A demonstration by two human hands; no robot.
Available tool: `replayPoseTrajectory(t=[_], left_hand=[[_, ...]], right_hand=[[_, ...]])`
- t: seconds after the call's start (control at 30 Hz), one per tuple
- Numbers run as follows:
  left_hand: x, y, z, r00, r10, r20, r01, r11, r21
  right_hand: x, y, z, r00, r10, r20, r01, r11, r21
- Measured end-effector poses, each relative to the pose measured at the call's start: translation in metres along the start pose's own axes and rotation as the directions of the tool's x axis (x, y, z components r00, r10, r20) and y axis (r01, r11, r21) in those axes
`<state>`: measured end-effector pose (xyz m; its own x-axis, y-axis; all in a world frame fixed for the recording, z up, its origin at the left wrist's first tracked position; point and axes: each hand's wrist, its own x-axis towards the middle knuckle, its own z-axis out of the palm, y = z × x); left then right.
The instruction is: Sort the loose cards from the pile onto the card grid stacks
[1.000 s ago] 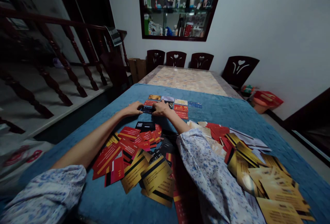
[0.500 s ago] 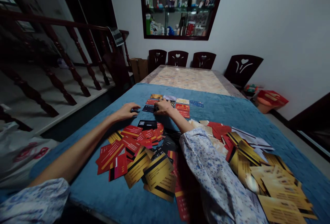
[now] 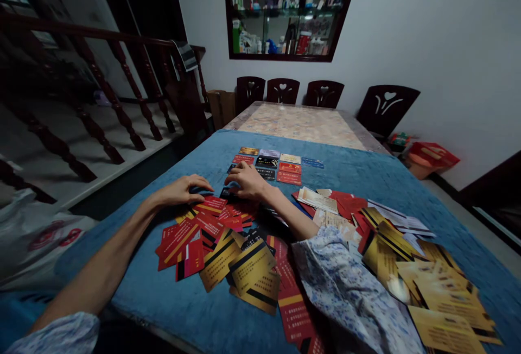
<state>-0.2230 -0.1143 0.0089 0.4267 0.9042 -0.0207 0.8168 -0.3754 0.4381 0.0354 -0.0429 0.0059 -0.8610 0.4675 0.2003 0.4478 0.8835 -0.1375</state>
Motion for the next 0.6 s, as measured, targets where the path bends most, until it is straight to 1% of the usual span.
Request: replayPoseTrajectory(t=[0.1,0.2,0.47,0.6], left_hand=[[-0.002,0.001,-0.001,0.999,0.006,0.046,-0.007,1.000,0.025],[-0.004,-0.001,-0.002,0.996,0.019,0.084,-0.022,0.999,0.032],[-0.009,-0.006,-0.004,0.987,0.023,0.160,-0.023,1.000,-0.002],[-0.012,-0.005,-0.006,0.980,0.028,0.197,-0.030,0.999,0.010]], right_hand=[[-0.001,-0.006,0.004,0.997,-0.073,0.012,0.073,0.997,0.027],[-0.002,-0.010,0.005,0.991,-0.119,0.058,0.116,0.992,0.038],[-0.007,-0.017,0.007,0.976,-0.161,0.145,0.152,0.986,0.065],[-0.007,-0.020,0.005,0.975,-0.152,0.162,0.138,0.986,0.095]])
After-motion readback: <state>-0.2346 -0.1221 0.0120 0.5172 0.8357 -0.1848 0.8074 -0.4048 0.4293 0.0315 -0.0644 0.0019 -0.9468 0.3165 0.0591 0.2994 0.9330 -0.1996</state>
